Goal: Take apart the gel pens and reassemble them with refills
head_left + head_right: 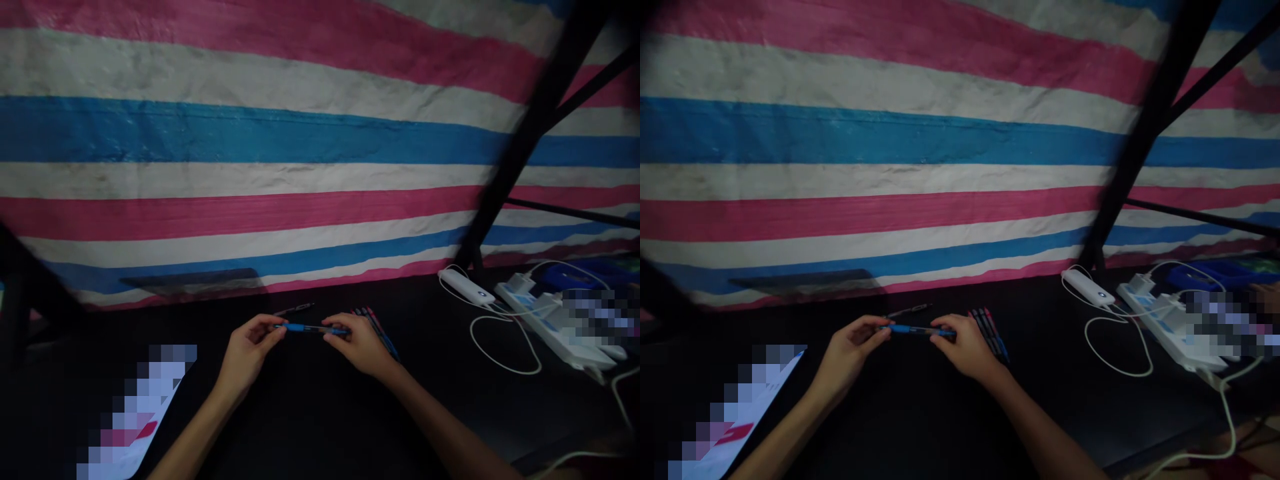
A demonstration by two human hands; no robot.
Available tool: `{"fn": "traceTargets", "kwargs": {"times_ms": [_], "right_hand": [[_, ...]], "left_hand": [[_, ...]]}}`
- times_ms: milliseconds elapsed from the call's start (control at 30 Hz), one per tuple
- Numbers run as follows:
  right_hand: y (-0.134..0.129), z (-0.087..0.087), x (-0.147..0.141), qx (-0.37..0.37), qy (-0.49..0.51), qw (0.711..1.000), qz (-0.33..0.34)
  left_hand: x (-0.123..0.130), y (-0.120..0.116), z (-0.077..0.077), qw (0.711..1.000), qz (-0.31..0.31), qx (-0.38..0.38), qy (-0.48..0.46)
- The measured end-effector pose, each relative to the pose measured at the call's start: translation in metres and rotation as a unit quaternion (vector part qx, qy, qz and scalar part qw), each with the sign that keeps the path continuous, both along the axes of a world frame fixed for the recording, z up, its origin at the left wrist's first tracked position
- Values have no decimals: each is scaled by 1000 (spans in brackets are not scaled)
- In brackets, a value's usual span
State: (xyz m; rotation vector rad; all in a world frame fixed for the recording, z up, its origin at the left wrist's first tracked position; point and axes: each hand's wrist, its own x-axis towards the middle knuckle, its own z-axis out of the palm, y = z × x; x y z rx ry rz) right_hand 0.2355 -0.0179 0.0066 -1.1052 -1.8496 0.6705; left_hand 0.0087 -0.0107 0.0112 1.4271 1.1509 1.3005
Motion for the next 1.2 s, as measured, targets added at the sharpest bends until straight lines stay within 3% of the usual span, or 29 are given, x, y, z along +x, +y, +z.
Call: {"fn": "traceTargets", "kwargs": {"times_ms": [200, 500, 700, 800, 933, 1033, 1100, 1200], "right_hand": [[7, -6, 3, -168, 176, 969, 37], [5, 0, 3, -238, 353, 901, 84], [6, -1, 2, -250, 358, 897, 75], [7, -2, 2, -251, 305, 916, 62], [7, -6, 2, -272, 218, 934, 75], [5, -8, 0, -290, 186, 934, 90], [3, -7, -1, -299, 177, 931, 109], [0, -3, -1, -301, 176, 928, 129]], "left_hand": [[1, 0, -2, 999, 22, 26, -17], [5, -3, -2, 996, 34, 81, -1], [4, -5, -6, 983, 34, 162, 80], [2, -7, -5, 944, 20, 242, 224], [4, -12, 1, 830, -3, 303, 468], [9, -17, 8, 762, 1, 306, 571], [12, -20, 11, 736, -3, 302, 605], [16, -24, 11, 724, 3, 295, 623]]}}
